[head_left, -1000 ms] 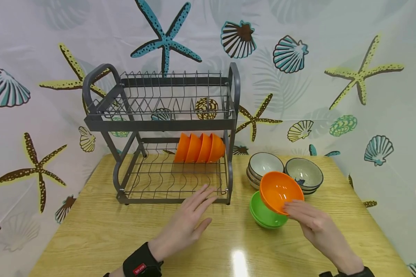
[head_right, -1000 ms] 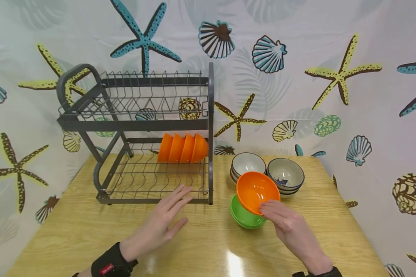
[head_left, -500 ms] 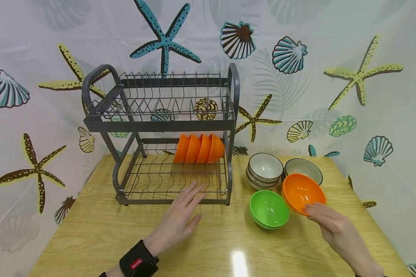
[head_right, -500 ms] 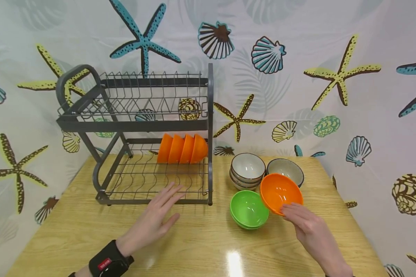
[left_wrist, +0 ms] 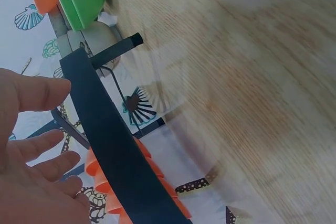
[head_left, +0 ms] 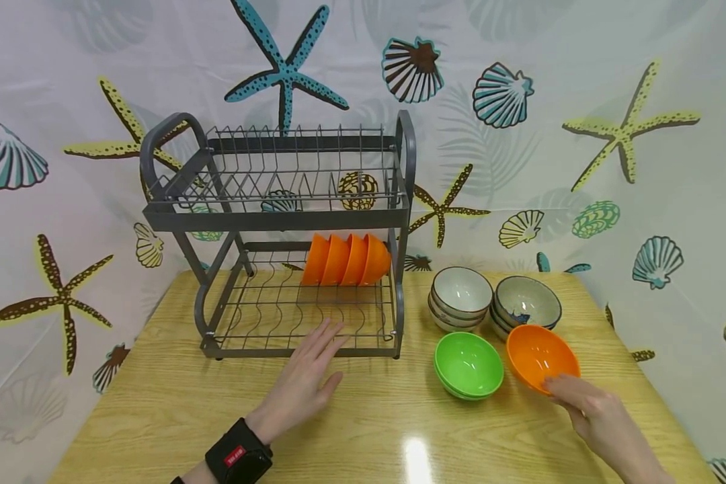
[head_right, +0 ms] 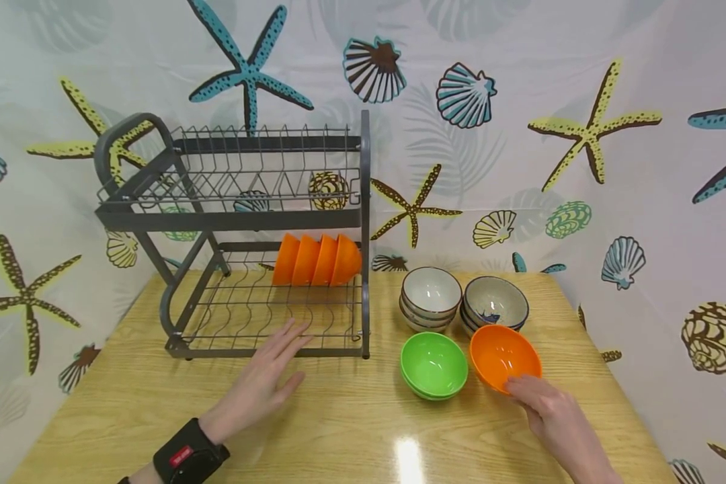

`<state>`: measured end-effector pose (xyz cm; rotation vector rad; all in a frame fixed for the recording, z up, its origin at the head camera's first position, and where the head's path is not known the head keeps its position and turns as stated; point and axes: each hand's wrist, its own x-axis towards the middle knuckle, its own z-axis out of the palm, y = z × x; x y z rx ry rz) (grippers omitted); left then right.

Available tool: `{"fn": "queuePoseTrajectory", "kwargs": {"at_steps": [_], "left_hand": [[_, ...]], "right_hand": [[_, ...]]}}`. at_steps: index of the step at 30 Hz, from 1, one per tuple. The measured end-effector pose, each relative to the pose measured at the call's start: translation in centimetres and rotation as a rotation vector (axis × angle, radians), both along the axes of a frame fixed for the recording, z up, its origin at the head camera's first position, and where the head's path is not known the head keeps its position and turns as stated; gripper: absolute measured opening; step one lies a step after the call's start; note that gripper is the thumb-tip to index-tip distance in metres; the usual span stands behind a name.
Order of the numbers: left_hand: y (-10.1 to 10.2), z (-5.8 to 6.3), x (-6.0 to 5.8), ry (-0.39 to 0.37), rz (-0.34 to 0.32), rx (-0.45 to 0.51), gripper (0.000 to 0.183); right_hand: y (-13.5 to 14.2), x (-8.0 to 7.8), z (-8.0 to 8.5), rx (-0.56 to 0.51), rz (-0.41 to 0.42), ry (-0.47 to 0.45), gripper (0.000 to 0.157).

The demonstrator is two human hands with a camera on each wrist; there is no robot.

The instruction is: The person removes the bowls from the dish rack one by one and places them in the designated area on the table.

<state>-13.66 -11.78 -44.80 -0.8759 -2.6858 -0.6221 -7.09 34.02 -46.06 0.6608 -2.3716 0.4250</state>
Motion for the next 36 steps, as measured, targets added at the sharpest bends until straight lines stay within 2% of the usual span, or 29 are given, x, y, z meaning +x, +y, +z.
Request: {"fn": "queuePoseTrajectory", "kwargs": {"at_steps": [2,7,8,9,12,13,15,16,36], "left_hand": [[-0.1,-0.2,-0.1,-0.004,0.008,-0.006,0.064],[-0.3,-0.6,-0.3,-0.020,0.021,-0.010,0.066],[-0.4,-0.7,-0.3,-0.024,0.024,-0.011,0.066],[-0.4,-0.7,-0.3,-0.030,0.027,-0.010,0.066],[-0.5,-0.9,-0.4,-0.041,0.033,-0.008,0.066],[-0.5,-1.0,-0.4,-0.045,0.033,-0.004,0.066],[-0.6,-1.1,-0.5,-0.055,0.033,0.005,0.066],[-0.6,-1.1,-0.5,-0.060,0.033,0.007,0.066],[-0.8,-1.4,-0.6,-0.083,0.029,0.009,0.064]], "right_hand": [[0.2,0.1,-0.3,0.012,-0.012,-0.025,0.035],[0.4,0.4,-1.0,0.022,-0.020,-0.072,0.038],[0.5,0.5,-1.1,0.023,-0.018,-0.082,0.050],[0.6,0.5,-1.2,0.028,-0.019,-0.089,0.053],[0.8,0.7,-1.5,0.059,-0.046,-0.119,0.013],[0.8,0.7,-1.5,0.070,-0.058,-0.130,0.015],[0.8,0.7,-1.6,0.086,-0.080,-0.146,0.036],[0.8,0.6,-1.7,0.093,-0.088,-0.147,0.038],[1.1,0.3,-3.0,0.073,-0.072,-0.137,0.033]]}}
